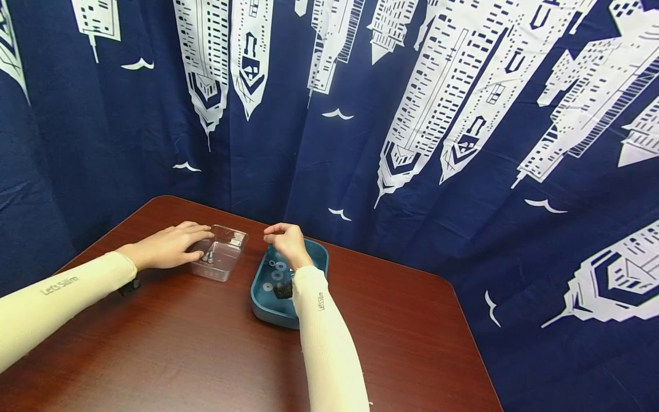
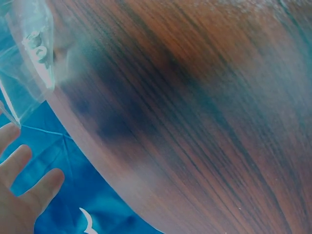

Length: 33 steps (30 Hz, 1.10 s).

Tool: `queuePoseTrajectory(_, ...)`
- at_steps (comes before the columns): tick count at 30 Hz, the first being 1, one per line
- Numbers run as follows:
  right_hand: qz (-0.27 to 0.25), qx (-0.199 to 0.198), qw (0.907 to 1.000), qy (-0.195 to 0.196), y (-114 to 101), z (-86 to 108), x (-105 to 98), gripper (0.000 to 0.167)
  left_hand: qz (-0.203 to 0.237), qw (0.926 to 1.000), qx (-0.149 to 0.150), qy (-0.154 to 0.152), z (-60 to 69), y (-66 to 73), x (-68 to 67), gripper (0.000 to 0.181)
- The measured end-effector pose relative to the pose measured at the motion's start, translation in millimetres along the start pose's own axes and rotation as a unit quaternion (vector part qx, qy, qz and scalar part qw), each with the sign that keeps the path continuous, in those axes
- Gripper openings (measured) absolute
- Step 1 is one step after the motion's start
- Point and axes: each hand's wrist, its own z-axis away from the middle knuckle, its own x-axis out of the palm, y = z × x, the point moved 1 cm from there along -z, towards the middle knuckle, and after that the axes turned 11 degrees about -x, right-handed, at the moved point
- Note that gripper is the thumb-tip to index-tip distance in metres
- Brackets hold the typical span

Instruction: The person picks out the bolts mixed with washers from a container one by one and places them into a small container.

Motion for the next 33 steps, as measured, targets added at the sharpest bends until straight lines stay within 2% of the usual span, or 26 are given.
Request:
queuePoseTrajectory(9,0.007,0.001,1.0,0.004,6.5,6.9,-15.3,0.016,-0.006,0.9998,0.016,0.008,-2.8,0.8,-2.1,0.053)
queuePoseTrajectory(25,0.02,-0.007,0.9996,0.021,11.0,14.9,-31.2,0.015,-0.001,0.9997,0.019,0.012,-11.8,11.1,-2.4,0.052)
queuePoseTrajectory(33,0.011,-0.004,0.9996,0.027,13.3,19.1,-38.4,0.016,0.009,0.9989,0.044,0.016,-15.6,22.5,-2.3,0.053)
